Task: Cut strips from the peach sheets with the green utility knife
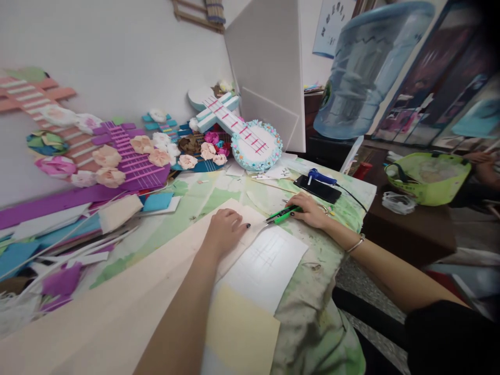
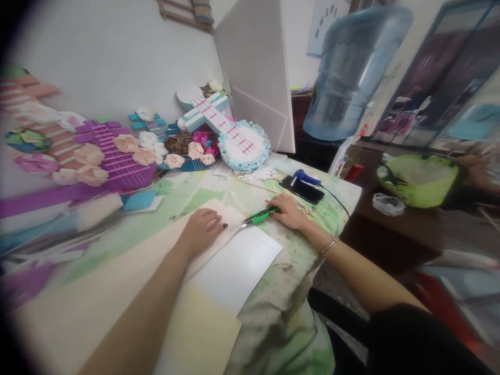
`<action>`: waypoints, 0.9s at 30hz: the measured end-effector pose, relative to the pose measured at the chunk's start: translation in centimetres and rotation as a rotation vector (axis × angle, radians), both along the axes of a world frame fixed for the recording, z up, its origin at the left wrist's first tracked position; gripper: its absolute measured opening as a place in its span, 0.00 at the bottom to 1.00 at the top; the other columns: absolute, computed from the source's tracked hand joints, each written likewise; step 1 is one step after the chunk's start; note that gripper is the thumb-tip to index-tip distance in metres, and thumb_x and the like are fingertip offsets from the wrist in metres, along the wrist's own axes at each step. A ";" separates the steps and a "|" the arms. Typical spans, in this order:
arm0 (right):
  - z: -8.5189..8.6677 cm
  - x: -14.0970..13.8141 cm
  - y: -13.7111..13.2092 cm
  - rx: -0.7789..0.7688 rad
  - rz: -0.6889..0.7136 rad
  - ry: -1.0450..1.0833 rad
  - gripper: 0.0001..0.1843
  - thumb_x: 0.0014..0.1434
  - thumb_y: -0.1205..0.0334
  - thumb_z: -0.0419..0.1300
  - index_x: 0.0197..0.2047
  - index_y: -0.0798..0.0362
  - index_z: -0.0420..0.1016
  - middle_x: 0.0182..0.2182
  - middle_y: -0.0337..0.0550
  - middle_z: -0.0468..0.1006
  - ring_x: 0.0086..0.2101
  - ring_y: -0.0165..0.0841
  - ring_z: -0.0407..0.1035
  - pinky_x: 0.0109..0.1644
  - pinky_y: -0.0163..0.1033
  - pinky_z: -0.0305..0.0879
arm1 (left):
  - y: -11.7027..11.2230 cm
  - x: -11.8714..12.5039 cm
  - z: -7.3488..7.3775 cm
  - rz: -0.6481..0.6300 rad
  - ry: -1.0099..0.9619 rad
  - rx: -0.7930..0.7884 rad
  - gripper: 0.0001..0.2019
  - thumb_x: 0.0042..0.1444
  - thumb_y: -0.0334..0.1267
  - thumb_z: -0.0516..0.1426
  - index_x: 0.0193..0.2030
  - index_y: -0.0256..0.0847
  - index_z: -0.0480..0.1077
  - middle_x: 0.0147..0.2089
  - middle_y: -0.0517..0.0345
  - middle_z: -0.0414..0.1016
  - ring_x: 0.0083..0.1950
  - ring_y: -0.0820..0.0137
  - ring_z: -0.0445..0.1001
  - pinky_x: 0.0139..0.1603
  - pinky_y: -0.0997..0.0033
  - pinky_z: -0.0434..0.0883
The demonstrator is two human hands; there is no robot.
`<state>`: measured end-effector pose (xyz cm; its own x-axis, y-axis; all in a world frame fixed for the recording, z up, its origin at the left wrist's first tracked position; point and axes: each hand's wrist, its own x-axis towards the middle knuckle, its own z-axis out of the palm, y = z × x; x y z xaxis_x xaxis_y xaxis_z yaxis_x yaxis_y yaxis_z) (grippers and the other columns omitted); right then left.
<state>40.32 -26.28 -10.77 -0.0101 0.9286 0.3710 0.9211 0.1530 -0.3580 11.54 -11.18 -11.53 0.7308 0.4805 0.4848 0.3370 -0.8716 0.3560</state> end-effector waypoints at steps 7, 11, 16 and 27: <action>-0.1 -0.3 0.0 -0.002 0.028 -0.005 0.12 0.62 0.57 0.57 0.44 0.53 0.75 0.41 0.50 0.76 0.45 0.44 0.65 0.51 0.51 0.58 | 0.3 0.0 -0.2 -0.006 0.017 0.014 0.06 0.55 0.41 0.61 0.37 0.42 0.76 0.46 0.50 0.77 0.51 0.57 0.72 0.56 0.51 0.68; -0.2 -0.2 -0.1 0.001 0.037 -0.003 0.12 0.62 0.57 0.57 0.45 0.53 0.75 0.41 0.50 0.76 0.45 0.44 0.64 0.51 0.51 0.58 | 0.2 0.0 -0.2 -0.002 0.020 0.025 0.06 0.55 0.41 0.62 0.36 0.42 0.76 0.45 0.49 0.77 0.51 0.57 0.73 0.56 0.51 0.68; -0.2 -0.3 -0.1 0.007 0.012 0.000 0.12 0.60 0.58 0.58 0.45 0.52 0.75 0.42 0.50 0.76 0.46 0.45 0.64 0.52 0.51 0.56 | 0.3 0.0 -0.2 -0.005 0.019 0.038 0.06 0.54 0.40 0.62 0.36 0.42 0.76 0.45 0.50 0.78 0.51 0.57 0.73 0.56 0.52 0.69; -0.1 -1.0 -1.2 0.006 -0.077 -0.015 0.11 0.59 0.59 0.59 0.44 0.53 0.76 0.42 0.50 0.77 0.45 0.45 0.64 0.51 0.51 0.54 | 0.4 -0.1 -0.1 0.003 0.014 0.040 0.06 0.53 0.41 0.62 0.36 0.44 0.76 0.45 0.51 0.78 0.51 0.58 0.73 0.57 0.54 0.69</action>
<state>39.34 -27.49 -10.88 0.0558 0.9246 0.3767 0.9355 0.0834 -0.3432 11.44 -10.77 -11.64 0.7364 0.4628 0.4935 0.3438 -0.8842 0.3162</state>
